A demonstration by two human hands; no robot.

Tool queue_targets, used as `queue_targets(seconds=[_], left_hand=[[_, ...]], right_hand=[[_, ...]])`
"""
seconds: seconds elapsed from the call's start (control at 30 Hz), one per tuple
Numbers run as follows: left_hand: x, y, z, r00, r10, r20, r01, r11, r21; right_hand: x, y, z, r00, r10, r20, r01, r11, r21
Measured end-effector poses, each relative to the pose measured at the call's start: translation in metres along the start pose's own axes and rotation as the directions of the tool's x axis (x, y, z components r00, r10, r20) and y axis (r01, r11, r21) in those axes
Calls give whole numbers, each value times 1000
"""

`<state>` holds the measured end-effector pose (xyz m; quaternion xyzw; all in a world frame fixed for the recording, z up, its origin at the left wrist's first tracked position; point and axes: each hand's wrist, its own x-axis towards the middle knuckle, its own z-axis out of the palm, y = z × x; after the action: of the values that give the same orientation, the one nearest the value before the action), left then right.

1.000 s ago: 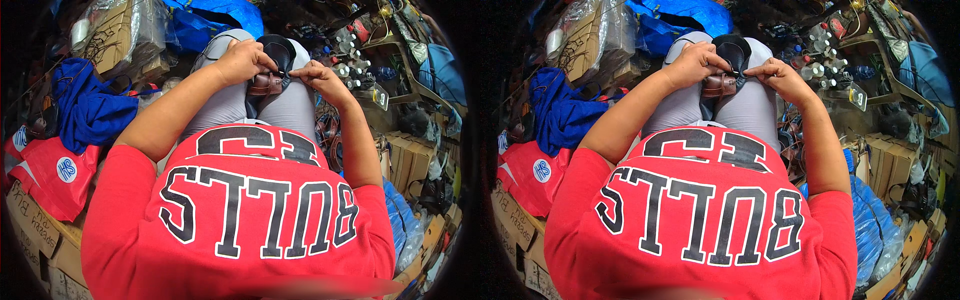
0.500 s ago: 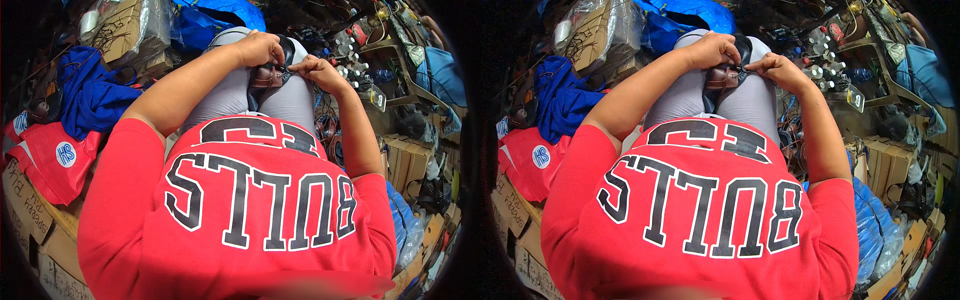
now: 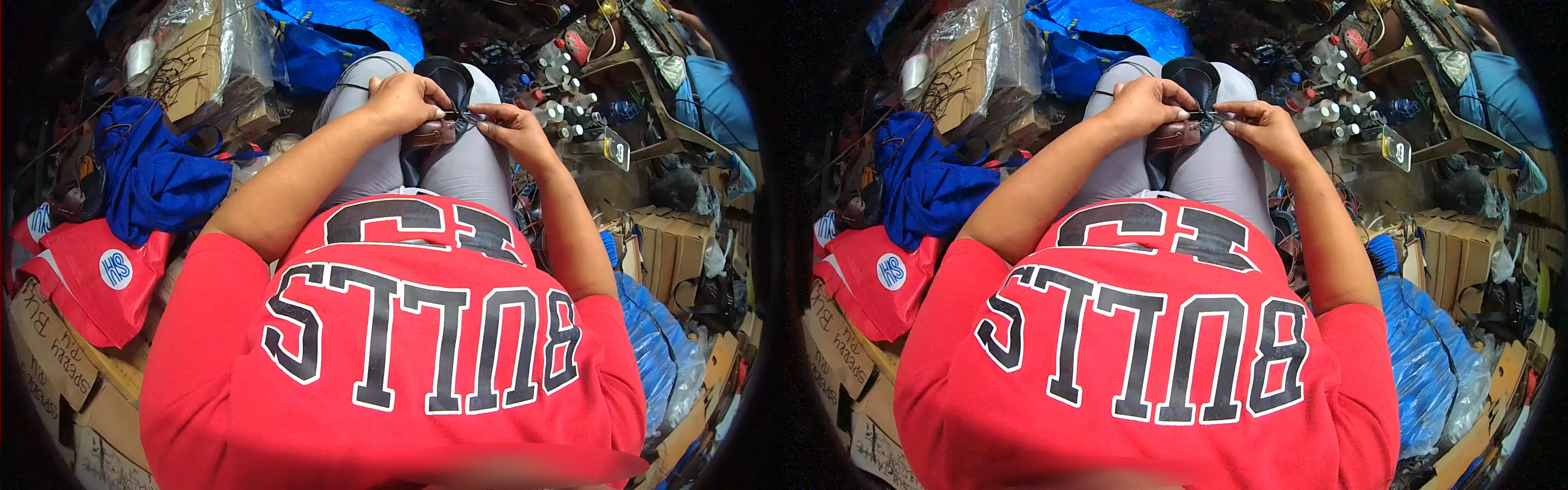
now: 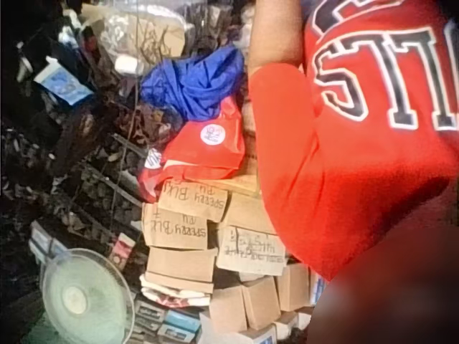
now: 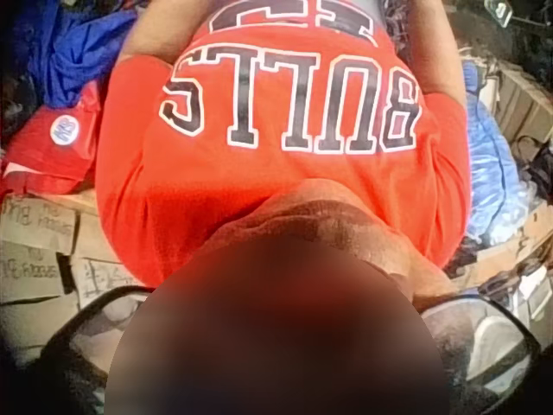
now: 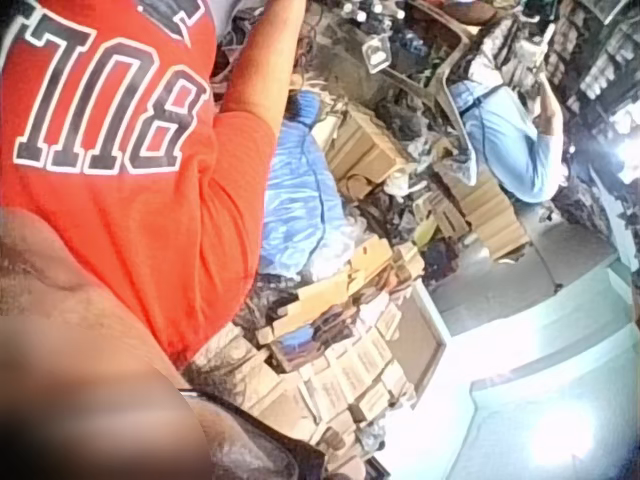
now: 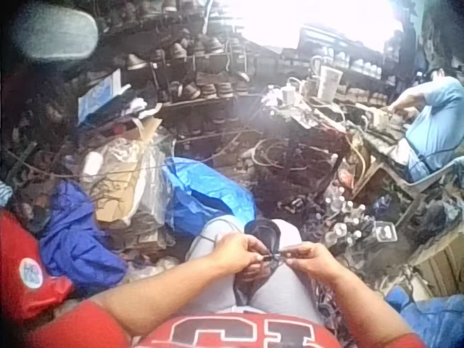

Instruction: Stitching or lacing the upper portion of leather boat shoes.

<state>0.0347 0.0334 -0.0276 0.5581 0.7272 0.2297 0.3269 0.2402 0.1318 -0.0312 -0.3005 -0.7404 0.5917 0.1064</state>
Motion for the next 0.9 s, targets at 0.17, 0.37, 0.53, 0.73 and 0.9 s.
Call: queue_targets(seconds=[0.17, 0.37, 0.53, 0.73, 0.9], left_hand=[[6, 4, 6, 998, -64, 0, 64, 998, -9], [7, 2, 8, 998, -53, -42, 50, 997, -58], [9, 6, 12, 983, -131, -129, 111, 982, -151], [5, -4, 14, 956, -130, -263, 51, 956, -288], [-9, -5, 18, 867, 81, -491, -186, 968, -168]], right_hand=[[2, 6, 3, 999, 27, -32, -27, 1000, -2], [1, -1, 4, 1000, 18, -13, -18, 998, 56], [0, -6, -3, 998, 13, 55, -15, 999, 30], [0, -6, -10, 992, 37, 124, -34, 999, -32], [2, 1, -12, 988, 62, 142, -54, 997, -64]])
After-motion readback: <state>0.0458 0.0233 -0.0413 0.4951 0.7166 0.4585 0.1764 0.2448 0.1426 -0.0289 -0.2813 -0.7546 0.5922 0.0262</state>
